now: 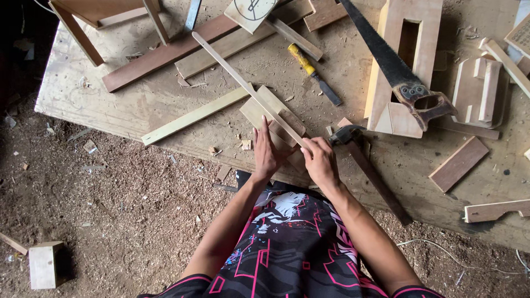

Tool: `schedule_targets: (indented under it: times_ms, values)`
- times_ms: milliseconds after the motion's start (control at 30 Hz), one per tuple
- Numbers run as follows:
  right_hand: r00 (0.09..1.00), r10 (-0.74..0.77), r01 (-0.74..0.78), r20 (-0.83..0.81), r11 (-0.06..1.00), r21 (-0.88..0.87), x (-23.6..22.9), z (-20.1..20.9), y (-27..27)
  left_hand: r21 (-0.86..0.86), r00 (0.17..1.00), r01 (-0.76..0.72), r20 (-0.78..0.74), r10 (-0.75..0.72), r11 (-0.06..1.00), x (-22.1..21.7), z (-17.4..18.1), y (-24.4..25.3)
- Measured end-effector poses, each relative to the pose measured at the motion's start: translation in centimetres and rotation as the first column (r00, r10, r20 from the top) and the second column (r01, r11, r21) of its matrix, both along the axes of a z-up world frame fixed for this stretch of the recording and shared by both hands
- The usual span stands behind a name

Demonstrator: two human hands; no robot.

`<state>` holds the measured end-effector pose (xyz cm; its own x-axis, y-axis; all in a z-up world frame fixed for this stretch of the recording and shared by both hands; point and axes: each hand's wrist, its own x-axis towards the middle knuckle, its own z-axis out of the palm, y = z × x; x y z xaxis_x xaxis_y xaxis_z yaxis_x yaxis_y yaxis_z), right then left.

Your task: The person assembles a small wooden frame by fitting thin wooden strips into a square frame with a light blue backing. They use a hand saw to cut a longer wooden plank and a metal ruler to measure and mark the wood. The person repeatedly checks the fit of the pieces and adjusts them on the workbench.

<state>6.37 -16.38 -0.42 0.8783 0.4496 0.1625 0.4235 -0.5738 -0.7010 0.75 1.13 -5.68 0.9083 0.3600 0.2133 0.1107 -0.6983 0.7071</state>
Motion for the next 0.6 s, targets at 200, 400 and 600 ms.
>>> schedule_targets:
  times_ms: [200, 400, 600]
  values:
    - [1.000, 0.001, -0.001, 0.018, 0.999, -0.038, 0.6, 1.0, -0.4, -0.087, 0.997, 0.028, -0.069, -0.034, 0.996, 0.2, 0.8, 0.5]
    - [0.997, 0.031, -0.033, -0.070, 0.999, -0.021, 0.2, 1.4, -0.1, -0.018, 0.988, 0.065, -0.141, -0.067, 0.998, 0.2, 1.8, 1.2]
    - [0.998, 0.033, -0.034, -0.047, 0.999, -0.024, -0.3, 1.6, -0.2, 0.027, 0.981, 0.097, -0.170, -0.091, 0.995, 0.3, 3.1, 1.4]
